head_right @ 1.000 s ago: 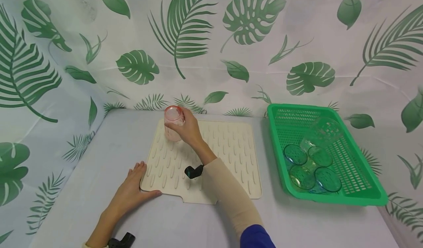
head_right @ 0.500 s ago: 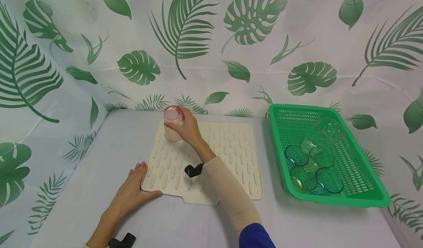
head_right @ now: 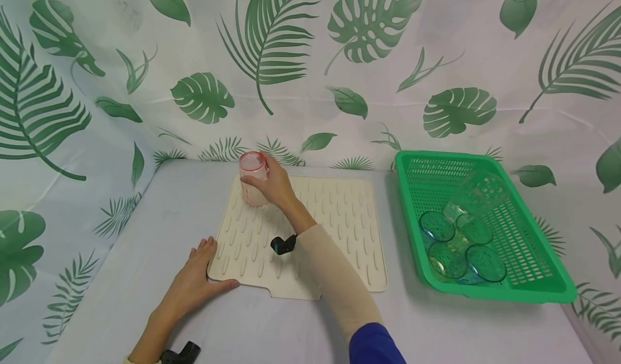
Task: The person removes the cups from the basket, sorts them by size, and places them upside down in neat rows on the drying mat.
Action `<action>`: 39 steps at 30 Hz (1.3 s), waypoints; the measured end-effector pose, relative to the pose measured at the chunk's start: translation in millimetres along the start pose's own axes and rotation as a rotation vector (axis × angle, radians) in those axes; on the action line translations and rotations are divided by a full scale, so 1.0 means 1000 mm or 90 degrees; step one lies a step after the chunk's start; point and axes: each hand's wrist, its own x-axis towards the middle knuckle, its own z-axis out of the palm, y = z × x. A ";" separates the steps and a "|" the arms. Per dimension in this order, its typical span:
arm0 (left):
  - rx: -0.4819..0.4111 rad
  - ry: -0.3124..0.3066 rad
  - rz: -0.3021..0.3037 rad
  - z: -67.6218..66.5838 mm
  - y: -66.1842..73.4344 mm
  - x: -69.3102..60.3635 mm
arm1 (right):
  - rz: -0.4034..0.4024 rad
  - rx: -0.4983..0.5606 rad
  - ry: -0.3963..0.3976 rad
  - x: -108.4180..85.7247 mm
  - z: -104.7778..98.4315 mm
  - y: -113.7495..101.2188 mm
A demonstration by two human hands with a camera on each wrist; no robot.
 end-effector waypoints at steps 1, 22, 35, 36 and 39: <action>0.000 0.001 0.000 0.000 0.000 0.000 | 0.005 -0.003 -0.004 0.000 0.000 0.000; -0.006 0.004 0.004 -0.001 0.001 -0.001 | -0.063 -0.044 0.032 -0.022 -0.026 -0.019; -0.013 -0.004 0.004 -0.001 0.002 -0.001 | -0.136 -0.077 0.096 -0.052 -0.041 -0.036; -0.012 -0.005 0.003 -0.001 0.002 -0.001 | -0.138 -0.076 0.098 -0.055 -0.043 -0.037; -0.010 -0.005 0.002 0.000 0.002 0.000 | -0.144 -0.073 0.108 -0.062 -0.049 -0.041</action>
